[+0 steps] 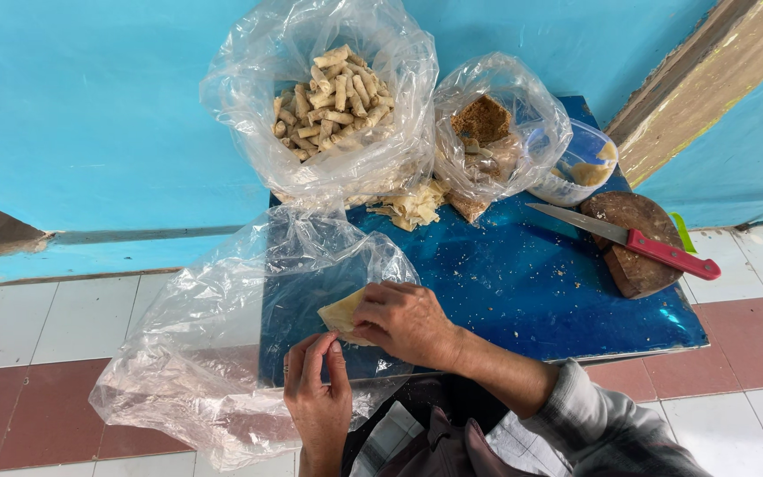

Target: The person sits at a small blue table and folds filled pastry wrappers. They take a piece of thin dough wrapper, spoon brown filling from a plastic bag onto it, fold the wrapper over into a triangle, press the edges closed, and set the folded pastry on a plastic sheet, repeating the cycle.

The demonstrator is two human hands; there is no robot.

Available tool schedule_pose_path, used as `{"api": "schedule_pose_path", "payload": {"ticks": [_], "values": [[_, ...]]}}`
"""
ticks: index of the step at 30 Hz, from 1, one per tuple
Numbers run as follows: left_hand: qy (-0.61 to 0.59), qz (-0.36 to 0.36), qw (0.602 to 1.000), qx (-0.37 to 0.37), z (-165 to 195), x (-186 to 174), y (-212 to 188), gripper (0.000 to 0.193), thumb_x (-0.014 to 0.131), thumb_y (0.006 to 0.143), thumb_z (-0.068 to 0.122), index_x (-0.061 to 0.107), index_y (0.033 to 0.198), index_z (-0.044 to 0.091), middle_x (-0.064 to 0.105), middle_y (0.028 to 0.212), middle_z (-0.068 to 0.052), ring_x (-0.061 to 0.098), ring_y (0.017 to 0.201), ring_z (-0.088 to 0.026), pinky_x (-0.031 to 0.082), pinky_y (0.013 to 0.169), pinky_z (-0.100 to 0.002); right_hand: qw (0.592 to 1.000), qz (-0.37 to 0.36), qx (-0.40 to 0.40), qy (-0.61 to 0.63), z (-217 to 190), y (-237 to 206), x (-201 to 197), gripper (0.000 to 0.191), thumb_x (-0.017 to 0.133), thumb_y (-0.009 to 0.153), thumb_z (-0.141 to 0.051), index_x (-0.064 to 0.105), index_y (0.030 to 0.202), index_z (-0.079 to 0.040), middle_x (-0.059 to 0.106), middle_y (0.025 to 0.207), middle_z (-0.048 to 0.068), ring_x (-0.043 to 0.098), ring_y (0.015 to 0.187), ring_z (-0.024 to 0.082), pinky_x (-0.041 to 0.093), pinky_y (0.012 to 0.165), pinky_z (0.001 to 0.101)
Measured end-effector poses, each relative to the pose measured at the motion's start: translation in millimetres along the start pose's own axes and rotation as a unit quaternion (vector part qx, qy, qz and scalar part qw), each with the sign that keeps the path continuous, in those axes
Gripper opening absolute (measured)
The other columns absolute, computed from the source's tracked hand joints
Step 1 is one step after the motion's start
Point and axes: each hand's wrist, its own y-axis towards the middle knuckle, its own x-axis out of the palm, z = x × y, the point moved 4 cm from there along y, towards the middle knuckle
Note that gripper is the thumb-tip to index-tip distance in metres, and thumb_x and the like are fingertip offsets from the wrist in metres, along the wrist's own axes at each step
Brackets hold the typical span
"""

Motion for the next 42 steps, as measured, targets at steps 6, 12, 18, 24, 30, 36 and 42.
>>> {"api": "schedule_pose_path", "payload": {"ticks": [6, 12, 18, 24, 30, 36, 42], "values": [[0.137, -0.029, 0.981, 0.136, 7.6, 8.3, -3.7, 0.024, 0.072, 0.09, 0.019, 0.075, 0.114, 0.014, 0.068, 0.119, -0.002, 0.061, 0.108, -0.021, 0.05, 0.089, -0.039, 0.975, -0.071, 0.097, 0.188, 33.0, 6.3, 6.2, 0.014, 0.077, 0.089, -0.025, 0.077, 0.095, -0.012, 0.072, 0.09, 0.002, 0.072, 0.076, 0.016, 0.058, 0.064, 0.0314], [0.165, -0.036, 0.976, 0.139, 11.4, 7.4, -3.6, 0.027, 0.072, 0.091, 0.022, 0.075, 0.118, 0.016, 0.066, 0.123, 0.003, 0.059, 0.114, -0.02, 0.044, 0.097, -0.041, 0.92, -0.037, 0.208, 0.329, 60.4, 1.6, 16.3, 0.013, 0.072, 0.096, -0.021, 0.074, 0.099, -0.008, 0.073, 0.086, -0.001, 0.063, 0.071, 0.007, 0.053, 0.062, 0.0258], [0.141, -0.037, 0.982, 0.119, 11.4, 4.5, 4.1, 0.025, 0.072, 0.091, 0.02, 0.075, 0.115, 0.018, 0.069, 0.118, 0.003, 0.062, 0.109, -0.02, 0.043, 0.096, -0.04, 0.792, 0.084, 0.334, 0.505, 104.3, -15.7, 12.4, 0.012, 0.069, 0.099, -0.021, 0.071, 0.098, -0.009, 0.069, 0.084, -0.003, 0.06, 0.068, 0.006, 0.047, 0.057, 0.0239], [0.049, -0.011, 0.997, 0.062, 8.8, -5.0, 17.1, 0.022, 0.071, 0.095, 0.022, 0.075, 0.116, 0.014, 0.069, 0.12, -0.002, 0.063, 0.11, -0.019, 0.044, 0.096, -0.035, 0.956, 0.185, 0.155, 0.166, 113.5, -61.9, -61.2, 0.011, 0.068, 0.099, -0.012, 0.068, 0.109, -0.009, 0.075, 0.101, 0.004, 0.074, 0.089, 0.011, 0.058, 0.072, 0.0252], [0.012, -0.04, 0.986, 0.161, 56.2, 11.8, 12.1, 0.019, 0.07, 0.091, 0.021, 0.077, 0.106, 0.012, 0.07, 0.113, -0.001, 0.06, 0.105, -0.02, 0.04, 0.096, -0.039, 0.98, 0.008, -0.062, -0.189, 46.2, -116.9, -67.0, 0.028, 0.072, 0.082, -0.017, 0.072, 0.109, -0.012, 0.075, 0.109, 0.003, 0.068, 0.105, 0.024, 0.052, 0.086, 0.039], [0.02, -0.23, 0.942, 0.243, 92.3, 65.1, 2.2, 0.02, 0.069, 0.088, 0.02, 0.072, 0.105, 0.011, 0.067, 0.112, -0.002, 0.061, 0.106, -0.022, 0.038, 0.099, -0.048, 0.98, 0.021, -0.022, -0.197, 18.2, -137.9, -60.7, 0.029, 0.078, 0.084, -0.026, 0.073, 0.109, -0.013, 0.07, 0.118, 0.004, 0.064, 0.105, 0.024, 0.048, 0.082, 0.0391], [0.037, -0.247, 0.933, 0.258, 82.3, 74.1, -6.2, 0.024, 0.067, 0.086, 0.023, 0.071, 0.108, 0.014, 0.066, 0.114, 0.001, 0.06, 0.106, -0.022, 0.034, 0.101, -0.055, 0.987, 0.087, 0.051, -0.124, 31.2, -143.8, -88.5, 0.03, 0.085, 0.077, -0.029, 0.077, 0.102, -0.014, 0.074, 0.115, 0.003, 0.066, 0.092, 0.023, 0.048, 0.068, 0.0392]]}}
